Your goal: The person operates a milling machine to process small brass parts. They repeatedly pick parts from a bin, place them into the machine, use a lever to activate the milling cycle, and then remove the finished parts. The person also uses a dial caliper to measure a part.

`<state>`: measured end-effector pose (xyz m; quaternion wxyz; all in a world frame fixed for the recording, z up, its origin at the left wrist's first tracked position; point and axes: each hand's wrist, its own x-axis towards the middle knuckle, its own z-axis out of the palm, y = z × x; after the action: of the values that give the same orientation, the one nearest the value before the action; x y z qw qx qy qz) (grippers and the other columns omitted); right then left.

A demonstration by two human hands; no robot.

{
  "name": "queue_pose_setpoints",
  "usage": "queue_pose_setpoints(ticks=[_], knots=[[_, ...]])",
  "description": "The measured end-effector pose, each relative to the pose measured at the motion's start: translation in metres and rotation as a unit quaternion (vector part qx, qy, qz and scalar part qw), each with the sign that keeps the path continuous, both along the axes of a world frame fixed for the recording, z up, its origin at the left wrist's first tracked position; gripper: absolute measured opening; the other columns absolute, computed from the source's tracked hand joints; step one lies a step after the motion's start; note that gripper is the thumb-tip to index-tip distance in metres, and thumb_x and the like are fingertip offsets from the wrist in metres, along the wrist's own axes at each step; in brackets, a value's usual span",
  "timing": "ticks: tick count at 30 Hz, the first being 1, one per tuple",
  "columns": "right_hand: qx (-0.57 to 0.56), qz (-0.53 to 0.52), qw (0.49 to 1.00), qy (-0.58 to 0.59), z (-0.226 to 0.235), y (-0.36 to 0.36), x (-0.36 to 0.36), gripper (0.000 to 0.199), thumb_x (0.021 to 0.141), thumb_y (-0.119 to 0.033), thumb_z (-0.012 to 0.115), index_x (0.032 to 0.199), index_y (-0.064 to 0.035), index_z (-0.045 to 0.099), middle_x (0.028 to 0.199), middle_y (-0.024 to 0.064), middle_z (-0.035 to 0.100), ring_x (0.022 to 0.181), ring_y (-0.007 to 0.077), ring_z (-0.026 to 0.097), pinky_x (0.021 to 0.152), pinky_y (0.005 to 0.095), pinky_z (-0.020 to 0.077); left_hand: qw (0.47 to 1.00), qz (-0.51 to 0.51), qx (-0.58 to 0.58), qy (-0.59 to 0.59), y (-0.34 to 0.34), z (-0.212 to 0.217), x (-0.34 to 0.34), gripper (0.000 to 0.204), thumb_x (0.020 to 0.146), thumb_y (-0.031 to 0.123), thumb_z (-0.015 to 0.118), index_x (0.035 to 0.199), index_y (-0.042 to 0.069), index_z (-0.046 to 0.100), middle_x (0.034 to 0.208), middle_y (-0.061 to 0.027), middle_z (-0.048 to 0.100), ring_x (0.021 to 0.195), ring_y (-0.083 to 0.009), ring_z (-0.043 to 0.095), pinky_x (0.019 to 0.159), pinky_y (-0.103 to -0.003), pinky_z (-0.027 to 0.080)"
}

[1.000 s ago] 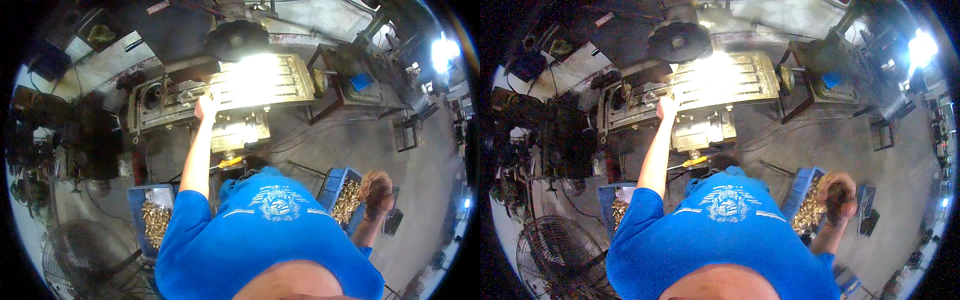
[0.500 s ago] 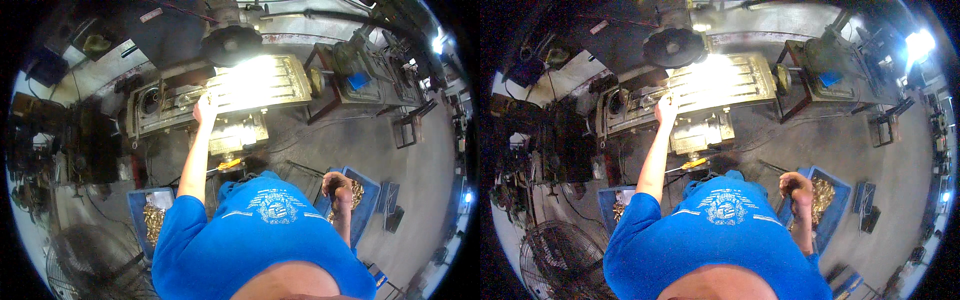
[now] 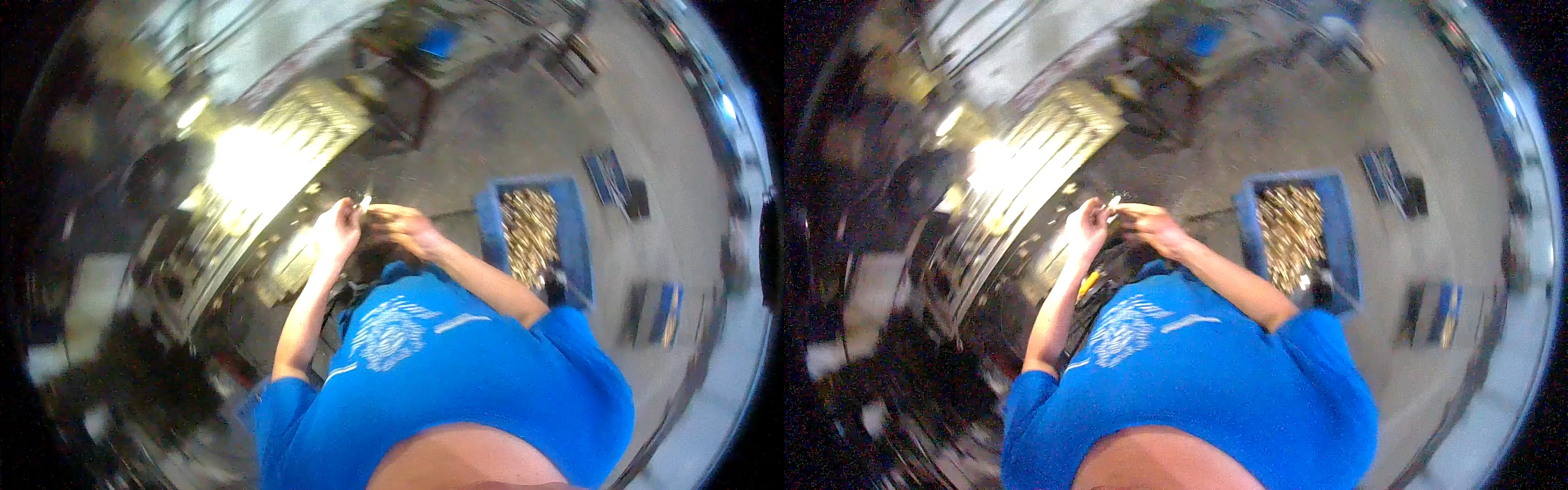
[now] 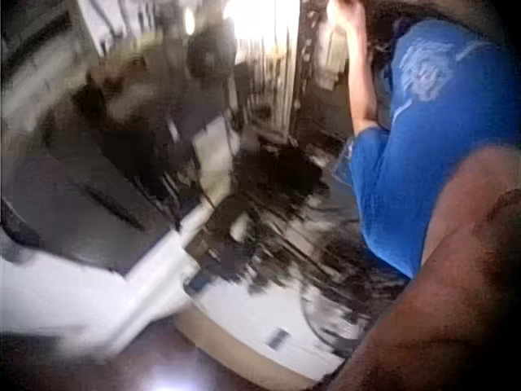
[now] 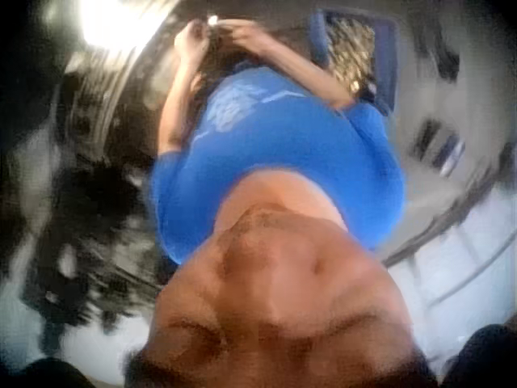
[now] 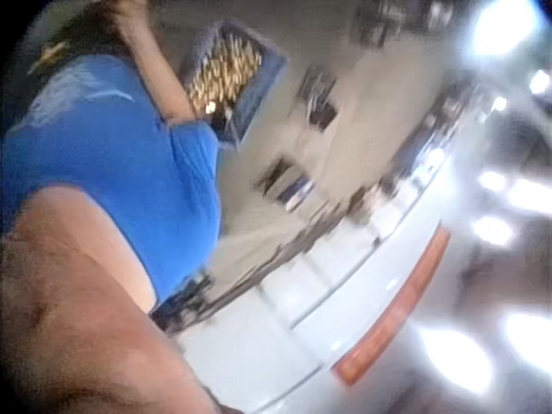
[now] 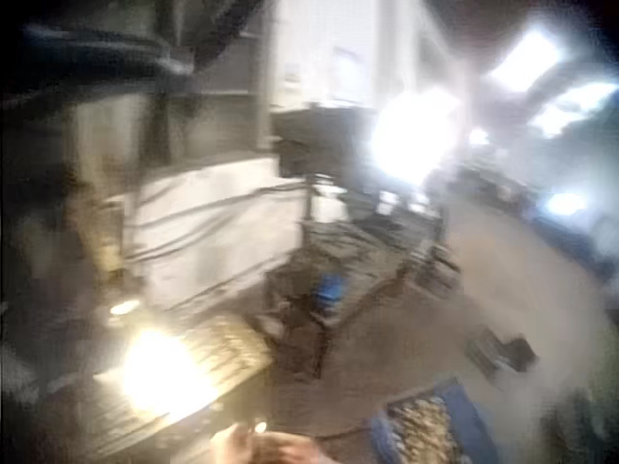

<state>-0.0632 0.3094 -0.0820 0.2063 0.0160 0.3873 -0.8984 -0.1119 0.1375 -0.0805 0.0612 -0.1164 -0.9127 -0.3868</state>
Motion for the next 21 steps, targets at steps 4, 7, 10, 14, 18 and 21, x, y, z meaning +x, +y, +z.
queue_pose_setpoints(ticks=[4,7,10,14,18,21], knots=[[0.104,-0.036,0.993,0.047,-0.021,0.005,0.002,0.048,0.066,-0.009,0.051,0.112,0.0047,0.054,0.110,0.0129,0.058,0.099,0.0202,0.056,0.089,0.0313,0.0433,0.992,-0.045,0.111,-0.034,0.041,-0.008,0.027,0.018,0.077,0.012,0.064,0.092,0.003,0.058,0.071,-0.0146,0.063,0.065,-0.0272,0.063,0.058,-0.034,0.048],[0.187,-0.066,0.978,0.057,-0.005,0.028,0.019,0.044,0.066,-0.009,0.051,0.108,0.0048,0.057,0.102,0.0121,0.061,0.094,0.0181,0.058,0.084,0.0296,0.0458,0.983,-0.114,0.100,-0.108,0.044,-0.013,0.034,0.019,0.077,0.013,0.065,0.093,0.006,0.058,0.071,-0.0128,0.064,0.065,-0.0255,0.064,0.057,-0.033,0.048],[0.283,-0.144,0.945,0.078,0.024,0.073,0.042,0.040,0.074,-0.019,0.060,0.106,0.0043,0.059,0.097,0.0113,0.062,0.086,0.0171,0.060,0.078,0.0279,0.0484,0.988,-0.103,0.060,-0.095,0.006,-0.008,0.023,0.019,0.078,0.013,0.064,0.094,0.007,0.057,0.066,-0.0098,0.062,0.058,-0.0188,0.061,0.054,-0.029,0.047],[0.534,-0.253,0.807,-0.019,0.036,0.172,0.079,0.029,0.072,-0.008,0.062,0.101,-0.0003,0.063,0.096,0.0101,0.063,0.081,0.0133,0.059,0.072,0.0261,0.0478,0.976,0.055,-0.130,-0.165,-0.110,-0.058,0.029,0.024,0.075,0.021,0.068,0.092,0.006,0.060,0.071,-0.0097,0.064,0.064,-0.0192,0.063,0.060,-0.030,0.049],[0.720,-0.064,0.686,-0.083,-0.033,0.260,0.120,0.024,0.074,-0.022,0.062,0.088,-0.0025,0.066,0.078,0.0109,0.064,0.067,0.0160,0.058,0.059,0.0281,0.0447,0.916,0.072,-0.273,-0.285,-0.173,-0.068,0.075,0.037,0.072,0.033,0.067,0.101,0.011,0.062,0.091,-0.0124,0.065,0.087,-0.0278,0.062,0.076,-0.039,0.048],[0.756,-0.045,0.646,-0.097,-0.014,0.244,0.122,0.016,0.073,-0.019,0.062,0.081,-0.0059,0.065,0.079,0.0109,0.062,0.069,0.0204,0.058,0.063,0.0287,0.0455,0.866,0.027,-0.303,-0.396,-0.182,-0.079,0.109,0.041,0.070,0.038,0.067,0.104,0.014,0.062,0.100,-0.0127,0.064,0.095,-0.0285,0.060,0.080,-0.041,0.047]])
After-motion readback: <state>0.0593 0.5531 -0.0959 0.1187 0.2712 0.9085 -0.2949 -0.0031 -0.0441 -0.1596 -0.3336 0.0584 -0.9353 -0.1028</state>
